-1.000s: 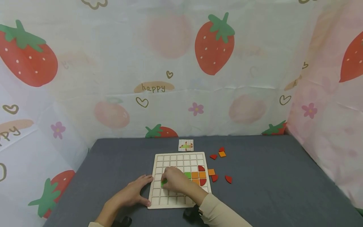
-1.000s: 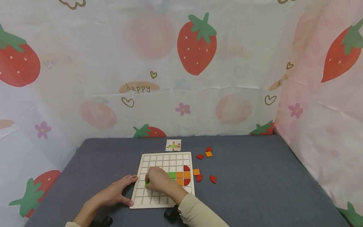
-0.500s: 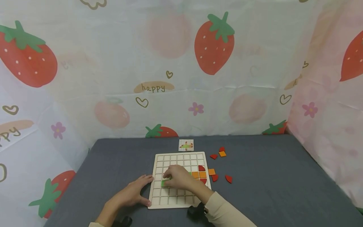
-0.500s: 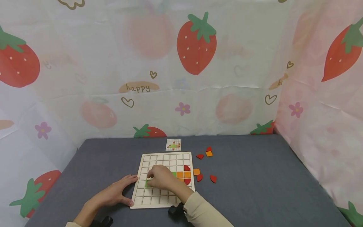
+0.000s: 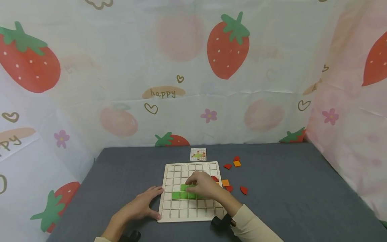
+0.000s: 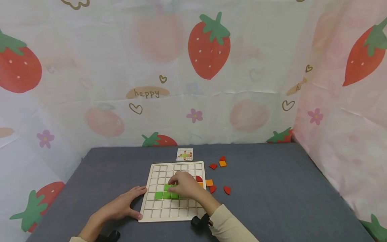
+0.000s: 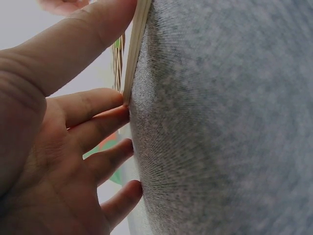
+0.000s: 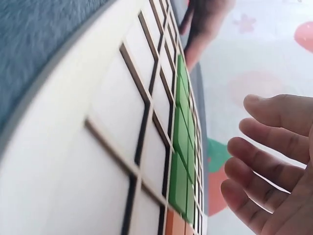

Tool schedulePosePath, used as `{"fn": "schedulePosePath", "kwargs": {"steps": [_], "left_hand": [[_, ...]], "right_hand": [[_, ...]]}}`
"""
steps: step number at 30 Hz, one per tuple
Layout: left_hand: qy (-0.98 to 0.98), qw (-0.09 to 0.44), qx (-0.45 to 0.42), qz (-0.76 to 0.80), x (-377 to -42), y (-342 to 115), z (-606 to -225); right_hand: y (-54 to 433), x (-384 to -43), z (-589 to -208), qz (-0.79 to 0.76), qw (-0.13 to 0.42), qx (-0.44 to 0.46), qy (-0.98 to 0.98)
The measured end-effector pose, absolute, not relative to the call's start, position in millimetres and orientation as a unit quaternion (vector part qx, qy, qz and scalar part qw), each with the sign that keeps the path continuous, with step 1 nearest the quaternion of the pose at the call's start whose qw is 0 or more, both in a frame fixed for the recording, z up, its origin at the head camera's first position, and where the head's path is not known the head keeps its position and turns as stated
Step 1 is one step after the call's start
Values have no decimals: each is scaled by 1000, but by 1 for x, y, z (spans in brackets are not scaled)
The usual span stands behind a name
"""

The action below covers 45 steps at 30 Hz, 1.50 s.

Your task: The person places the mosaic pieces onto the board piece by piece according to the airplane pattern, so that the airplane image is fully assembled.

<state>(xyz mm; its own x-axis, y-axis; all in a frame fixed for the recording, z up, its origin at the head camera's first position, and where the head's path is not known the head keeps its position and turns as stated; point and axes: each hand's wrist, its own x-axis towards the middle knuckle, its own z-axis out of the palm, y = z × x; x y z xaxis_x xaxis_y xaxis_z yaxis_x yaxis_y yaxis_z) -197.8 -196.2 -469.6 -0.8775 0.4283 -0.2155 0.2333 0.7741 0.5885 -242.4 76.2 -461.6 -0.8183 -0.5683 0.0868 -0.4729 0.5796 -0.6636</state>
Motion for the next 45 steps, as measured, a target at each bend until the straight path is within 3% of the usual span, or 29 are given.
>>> {"fn": "schedulePosePath", "kwargs": {"steps": [45], "left_hand": [[922,174,178,295,-198,-199,-473]], "right_hand": [[173,-300,-470,-322,-19,-181,929]]}}
